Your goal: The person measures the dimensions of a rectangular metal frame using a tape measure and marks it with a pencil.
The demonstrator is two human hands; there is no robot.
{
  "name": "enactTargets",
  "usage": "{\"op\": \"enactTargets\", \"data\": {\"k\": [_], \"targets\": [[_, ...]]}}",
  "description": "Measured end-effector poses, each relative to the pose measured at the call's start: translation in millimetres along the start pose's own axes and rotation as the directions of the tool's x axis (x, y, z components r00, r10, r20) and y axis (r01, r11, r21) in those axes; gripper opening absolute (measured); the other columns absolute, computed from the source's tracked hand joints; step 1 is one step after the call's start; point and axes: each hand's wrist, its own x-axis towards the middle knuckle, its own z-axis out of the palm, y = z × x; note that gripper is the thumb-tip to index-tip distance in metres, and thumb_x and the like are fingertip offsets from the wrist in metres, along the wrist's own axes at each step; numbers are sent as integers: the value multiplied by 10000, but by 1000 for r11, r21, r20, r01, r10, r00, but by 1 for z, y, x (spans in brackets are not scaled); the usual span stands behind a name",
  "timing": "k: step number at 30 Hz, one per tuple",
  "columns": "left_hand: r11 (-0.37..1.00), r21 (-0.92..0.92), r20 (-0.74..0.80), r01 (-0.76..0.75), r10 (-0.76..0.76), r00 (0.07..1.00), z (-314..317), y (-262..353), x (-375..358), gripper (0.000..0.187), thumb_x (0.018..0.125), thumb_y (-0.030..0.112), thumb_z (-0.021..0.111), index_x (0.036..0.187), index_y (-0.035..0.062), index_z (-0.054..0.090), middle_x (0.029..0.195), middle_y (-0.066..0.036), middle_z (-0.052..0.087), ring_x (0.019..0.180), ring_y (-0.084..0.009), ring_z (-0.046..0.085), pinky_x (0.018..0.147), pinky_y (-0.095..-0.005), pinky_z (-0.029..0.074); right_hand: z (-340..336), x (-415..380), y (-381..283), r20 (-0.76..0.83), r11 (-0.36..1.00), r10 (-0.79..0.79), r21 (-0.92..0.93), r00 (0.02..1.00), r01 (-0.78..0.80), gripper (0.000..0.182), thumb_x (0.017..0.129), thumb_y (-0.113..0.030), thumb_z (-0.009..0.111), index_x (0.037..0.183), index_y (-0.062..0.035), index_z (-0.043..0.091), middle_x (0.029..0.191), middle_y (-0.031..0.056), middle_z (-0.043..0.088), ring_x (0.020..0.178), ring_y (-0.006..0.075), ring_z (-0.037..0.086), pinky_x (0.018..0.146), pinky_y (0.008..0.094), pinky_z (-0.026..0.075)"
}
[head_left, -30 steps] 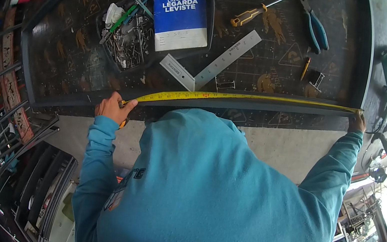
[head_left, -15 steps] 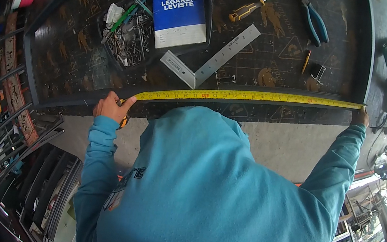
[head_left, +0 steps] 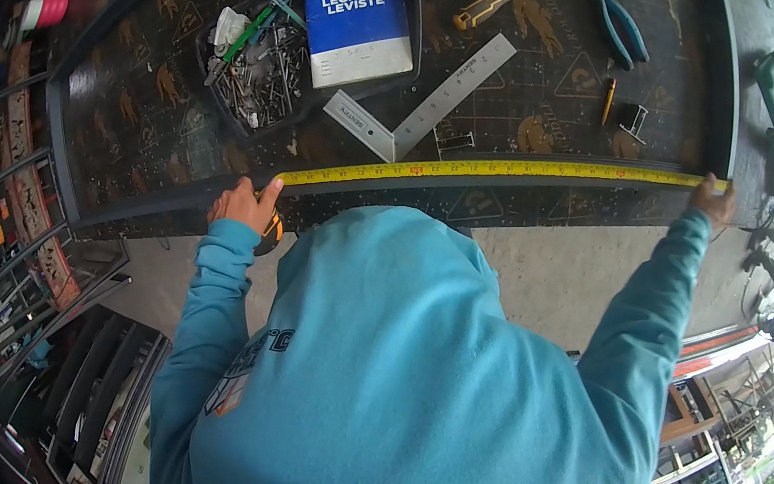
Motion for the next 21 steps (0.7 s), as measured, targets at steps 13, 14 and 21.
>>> {"op": "enactTargets", "data": {"k": [13, 14, 21], "targets": [[996, -73, -4, -51, 51, 999, 0, -3, 1, 715, 918, 644, 456, 1066, -29, 650, 1021, -303, 671, 1012, -474, 631, 877, -529, 497, -138, -211, -244, 239, 731, -573, 581, 784, 357, 392, 722, -358, 825, 1083, -236, 733, 1328, 62, 573, 1290, 344, 459, 1076, 508, 319], [995, -80, -9, -55, 55, 998, 0, -4, 1, 715, 918, 644, 456, 1066, -29, 650, 1021, -303, 671, 1012, -474, 631, 877, -529, 497, -141, -213, -244, 258, 754, -568, 543, 781, 370, 402, 724, -367, 825, 1093, -239, 730, 1347, 70, 558, 1313, 348, 440, 1095, 514, 298], [989, -78, 32, -123, 126, 992, -7, -11, 5, 728, 890, 665, 489, 1070, -17, 671, 1070, -272, 672, 1057, -451, 618, 920, -514, 485, -125, -231, -228, 420, 903, -402, 331, 814, 275, 382, 832, -477, 713, 1153, -270, 723, 1452, 118, 479, 1433, 353, 309, 1160, 561, 186]]}}
